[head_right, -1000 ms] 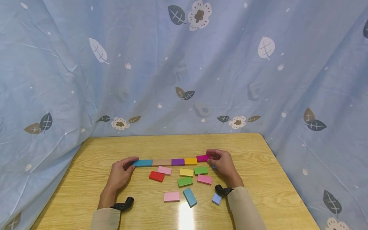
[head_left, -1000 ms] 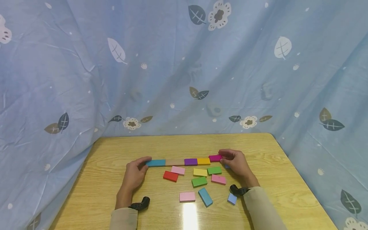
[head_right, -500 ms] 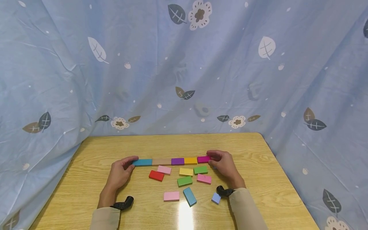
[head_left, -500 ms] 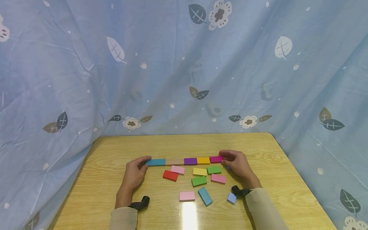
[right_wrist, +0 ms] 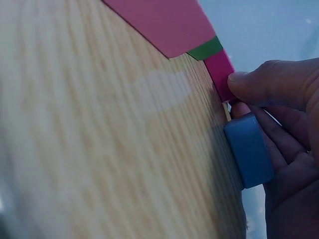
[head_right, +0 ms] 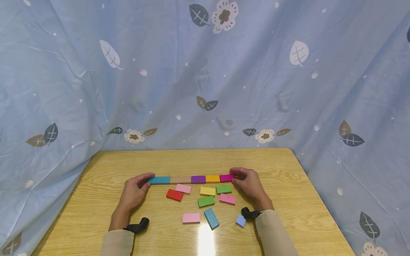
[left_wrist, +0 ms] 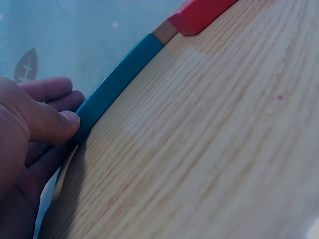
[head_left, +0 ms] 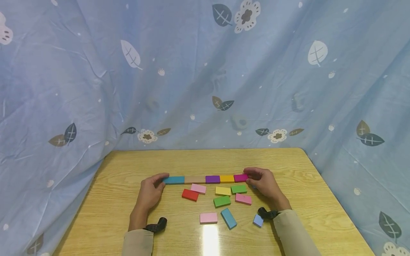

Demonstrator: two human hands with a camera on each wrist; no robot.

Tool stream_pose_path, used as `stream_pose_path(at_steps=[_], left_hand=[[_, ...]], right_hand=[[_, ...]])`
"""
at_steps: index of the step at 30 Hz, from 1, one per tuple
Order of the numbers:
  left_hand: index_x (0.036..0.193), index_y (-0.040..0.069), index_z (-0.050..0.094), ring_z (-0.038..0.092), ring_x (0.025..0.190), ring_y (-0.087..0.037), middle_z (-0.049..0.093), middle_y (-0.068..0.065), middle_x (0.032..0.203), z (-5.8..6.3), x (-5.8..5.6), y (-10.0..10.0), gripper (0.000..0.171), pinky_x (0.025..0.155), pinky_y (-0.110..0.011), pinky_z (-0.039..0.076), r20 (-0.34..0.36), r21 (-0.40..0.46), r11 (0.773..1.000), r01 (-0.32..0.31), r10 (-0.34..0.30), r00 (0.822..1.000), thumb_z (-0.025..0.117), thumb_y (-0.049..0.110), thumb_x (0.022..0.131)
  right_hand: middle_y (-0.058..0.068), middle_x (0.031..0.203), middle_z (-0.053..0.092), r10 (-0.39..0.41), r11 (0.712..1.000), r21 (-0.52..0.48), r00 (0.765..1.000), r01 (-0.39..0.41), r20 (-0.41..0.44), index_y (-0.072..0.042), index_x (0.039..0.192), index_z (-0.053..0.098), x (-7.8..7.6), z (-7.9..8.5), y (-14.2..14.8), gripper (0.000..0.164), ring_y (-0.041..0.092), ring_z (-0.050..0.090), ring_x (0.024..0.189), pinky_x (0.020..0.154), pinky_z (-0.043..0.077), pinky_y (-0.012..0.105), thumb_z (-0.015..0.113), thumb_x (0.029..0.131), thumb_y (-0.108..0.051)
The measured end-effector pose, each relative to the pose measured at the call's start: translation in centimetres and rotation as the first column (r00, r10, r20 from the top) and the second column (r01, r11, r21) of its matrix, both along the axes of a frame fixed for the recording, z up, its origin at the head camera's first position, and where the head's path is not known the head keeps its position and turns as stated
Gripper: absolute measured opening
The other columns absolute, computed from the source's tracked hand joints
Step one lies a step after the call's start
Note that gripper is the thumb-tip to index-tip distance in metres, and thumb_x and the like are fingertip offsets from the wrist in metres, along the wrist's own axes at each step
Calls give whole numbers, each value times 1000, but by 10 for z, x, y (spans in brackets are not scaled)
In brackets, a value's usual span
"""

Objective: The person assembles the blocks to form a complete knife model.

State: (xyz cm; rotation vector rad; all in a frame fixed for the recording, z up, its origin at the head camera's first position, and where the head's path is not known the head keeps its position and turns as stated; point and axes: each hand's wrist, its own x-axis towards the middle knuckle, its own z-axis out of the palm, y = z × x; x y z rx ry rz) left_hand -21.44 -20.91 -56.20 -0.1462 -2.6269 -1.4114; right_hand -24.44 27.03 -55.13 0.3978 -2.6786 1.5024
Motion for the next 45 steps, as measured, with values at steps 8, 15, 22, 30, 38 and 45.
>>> stream_pose_path(at_steps=[8, 15, 22, 30, 38, 45], left_hand=[[137, 5, 76, 65, 141, -39, 75, -15, 140, 3, 1, 1, 38, 120, -56, 53, -24, -2, 1000, 7, -7, 1000, 69, -8, 101], [138, 6, 75, 64, 143, -36, 74, -13, 142, 3, 1, 1, 39, 122, -53, 52, 3, 9, 1000, 5, -5, 1000, 69, -7, 102], [138, 5, 75, 63, 143, -37, 74, -14, 142, 5, 2, 1, 39, 123, -54, 51, 12, 9, 1000, 0, 0, 1000, 68, -7, 102], [137, 6, 76, 64, 143, -37, 75, -14, 142, 4, 2, 1, 39, 122, -53, 52, 7, 18, 1000, 0, -1, 1000, 69, -8, 101], [138, 6, 75, 64, 142, -37, 75, -14, 141, 4, 2, 0, 39, 122, -53, 52, 4, 14, 1000, 12, -12, 1000, 68, -7, 101], [137, 6, 76, 65, 141, -36, 75, -14, 141, 4, 1, 0, 39, 120, -53, 54, 7, 22, 1000, 7, -7, 1000, 69, -8, 101]], right_hand=[[13, 130, 80, -9, 1000, 14, 1000, 9, 8, -4, 136, 76, 2, 2, 0, 42, 32, 78, 118, 94, 60, 13, 81, 95, 4], [11, 130, 80, -11, 999, 49, 1000, 12, -11, -6, 136, 77, 3, 2, -1, 43, 30, 78, 117, 100, 67, 32, 82, 94, 3], [11, 129, 80, 0, 999, 46, 1000, 1, -24, -6, 135, 77, 4, 2, -2, 42, 31, 79, 116, 99, 67, 31, 82, 94, 3], [16, 136, 77, -6, 1000, 25, 1000, 6, 7, -3, 141, 73, 8, 5, -1, 47, 36, 76, 123, 100, 67, 35, 82, 95, 2], [20, 132, 78, -27, 996, -89, 993, 17, -112, -1, 135, 76, 24, 27, -28, 43, 45, 75, 122, 104, 64, 41, 86, 93, -2], [18, 126, 81, 75, 988, -123, 981, -98, -180, -1, 130, 78, 40, 27, -84, 39, 43, 79, 112, 98, 67, 49, 87, 93, -4]])
